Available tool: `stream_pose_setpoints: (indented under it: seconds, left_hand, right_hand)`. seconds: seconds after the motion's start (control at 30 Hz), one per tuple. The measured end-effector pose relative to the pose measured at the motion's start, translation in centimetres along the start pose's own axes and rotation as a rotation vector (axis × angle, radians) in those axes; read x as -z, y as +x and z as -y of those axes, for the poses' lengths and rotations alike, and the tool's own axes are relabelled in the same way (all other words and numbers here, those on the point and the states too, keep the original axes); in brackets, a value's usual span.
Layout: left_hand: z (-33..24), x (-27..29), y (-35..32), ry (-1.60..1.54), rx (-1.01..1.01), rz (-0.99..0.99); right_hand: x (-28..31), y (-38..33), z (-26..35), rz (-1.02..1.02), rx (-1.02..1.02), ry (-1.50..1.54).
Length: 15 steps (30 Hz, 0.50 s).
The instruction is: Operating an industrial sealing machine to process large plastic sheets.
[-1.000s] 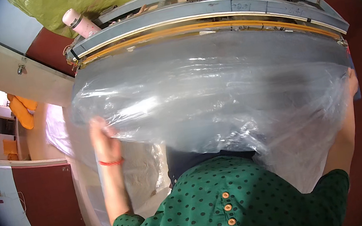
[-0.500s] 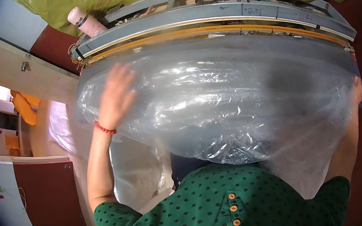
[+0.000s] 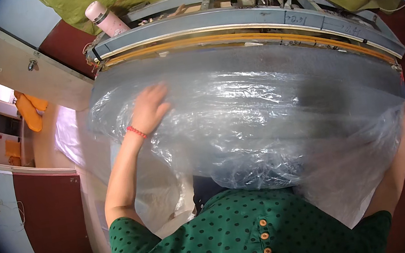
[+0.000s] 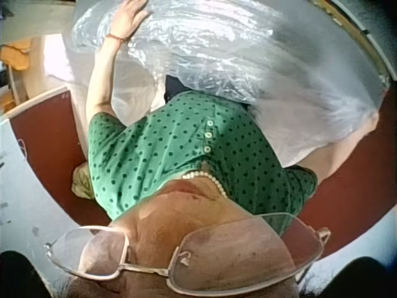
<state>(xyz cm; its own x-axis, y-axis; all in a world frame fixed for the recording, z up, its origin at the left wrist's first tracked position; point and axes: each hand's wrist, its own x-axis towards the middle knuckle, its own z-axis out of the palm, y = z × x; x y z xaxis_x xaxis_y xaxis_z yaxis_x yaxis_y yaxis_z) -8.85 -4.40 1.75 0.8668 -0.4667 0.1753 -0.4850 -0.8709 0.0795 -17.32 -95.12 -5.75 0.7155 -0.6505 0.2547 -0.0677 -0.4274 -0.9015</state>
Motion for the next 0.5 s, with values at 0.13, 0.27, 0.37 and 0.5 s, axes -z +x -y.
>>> stream_pose_setpoints:
  seconds: [0.13,0.27,0.37,0.5]
  left_hand:
    - [1.4,-1.4,1.3,-0.072,-0.031,-0.149]
    - [1.2,-3.4,4.2,-0.201,0.136,-0.309]
    - [0.7,-3.6,4.9,-0.265,0.222,-0.468]
    - [0.4,-3.5,5.4,-0.27,0.266,-0.406]
  right_hand:
    - [-1.7,-3.7,5.9,0.179,-0.242,0.385]
    - [1.8,-2.4,3.4,0.162,-0.216,0.287]
    - [2.3,0.6,0.8,0.179,-0.204,0.207]
    - [5.0,4.8,-1.8,0.174,-0.182,0.077]
